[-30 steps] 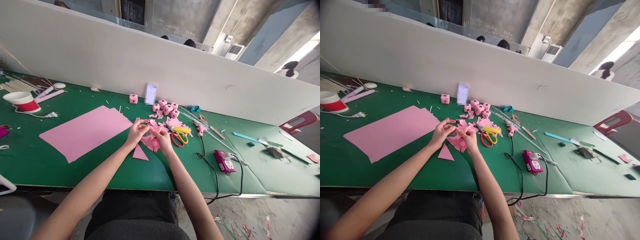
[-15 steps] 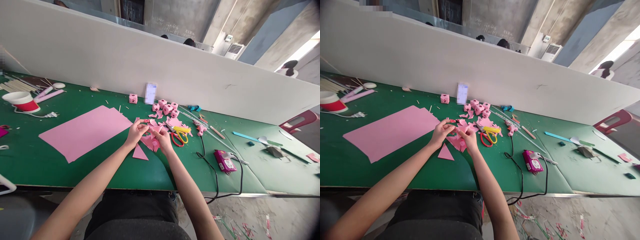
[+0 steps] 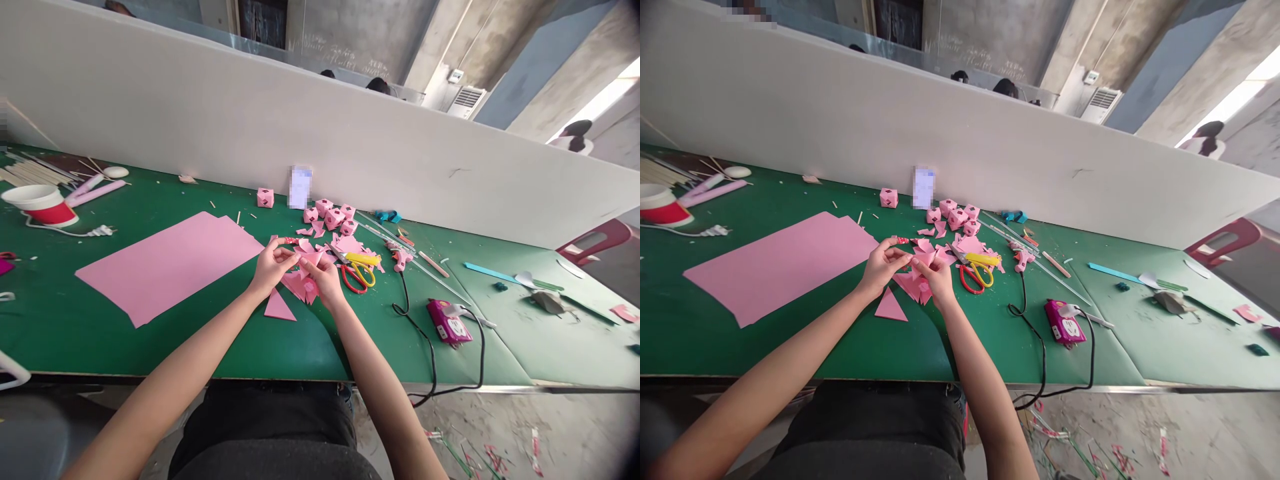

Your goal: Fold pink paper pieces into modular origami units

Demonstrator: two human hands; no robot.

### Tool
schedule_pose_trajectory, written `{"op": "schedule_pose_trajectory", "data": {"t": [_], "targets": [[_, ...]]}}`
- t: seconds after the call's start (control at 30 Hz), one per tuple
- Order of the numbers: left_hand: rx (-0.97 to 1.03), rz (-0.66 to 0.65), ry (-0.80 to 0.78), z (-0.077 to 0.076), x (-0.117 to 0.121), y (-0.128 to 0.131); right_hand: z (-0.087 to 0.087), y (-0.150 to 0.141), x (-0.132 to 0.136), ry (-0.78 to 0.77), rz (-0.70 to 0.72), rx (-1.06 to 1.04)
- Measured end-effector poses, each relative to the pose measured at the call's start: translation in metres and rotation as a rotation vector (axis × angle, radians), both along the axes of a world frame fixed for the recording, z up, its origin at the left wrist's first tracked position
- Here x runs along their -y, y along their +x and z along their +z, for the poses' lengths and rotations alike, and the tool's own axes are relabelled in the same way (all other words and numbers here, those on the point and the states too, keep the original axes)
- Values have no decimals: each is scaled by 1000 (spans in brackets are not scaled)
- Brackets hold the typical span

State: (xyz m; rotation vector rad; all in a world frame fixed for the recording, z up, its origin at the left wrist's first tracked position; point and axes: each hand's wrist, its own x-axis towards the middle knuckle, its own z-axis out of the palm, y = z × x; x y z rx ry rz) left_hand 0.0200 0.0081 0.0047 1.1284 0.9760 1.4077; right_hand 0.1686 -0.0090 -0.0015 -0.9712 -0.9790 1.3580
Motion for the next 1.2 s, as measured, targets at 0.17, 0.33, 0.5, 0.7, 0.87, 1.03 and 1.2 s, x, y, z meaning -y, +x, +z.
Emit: {"op": "schedule_pose_trajectory", "data": {"t": [0.17,0.33,0.5,0.7,0.87,1.03,1.2], "targets": [[10,49,-20,3,0,0,-2,3,-3,-27,-82,37],[-9,73,-39,2,-1,0,-4,3,-5,29,-139,106],[-63,57,55,-1,-2,0,-2,4,-3,49,-131,59],[-79,41,122,-3,-1,2,-1,5,-3,27,-140,-90],[-137,76,173,-5,1,2,-4,6,-6,0,-164,-143],[-250,130,282,-5,4,1,-3,6,-6,15,-119,-165],[-236,119,276,-3,6,2,-3,7,-6,23,-154,-132]]}}
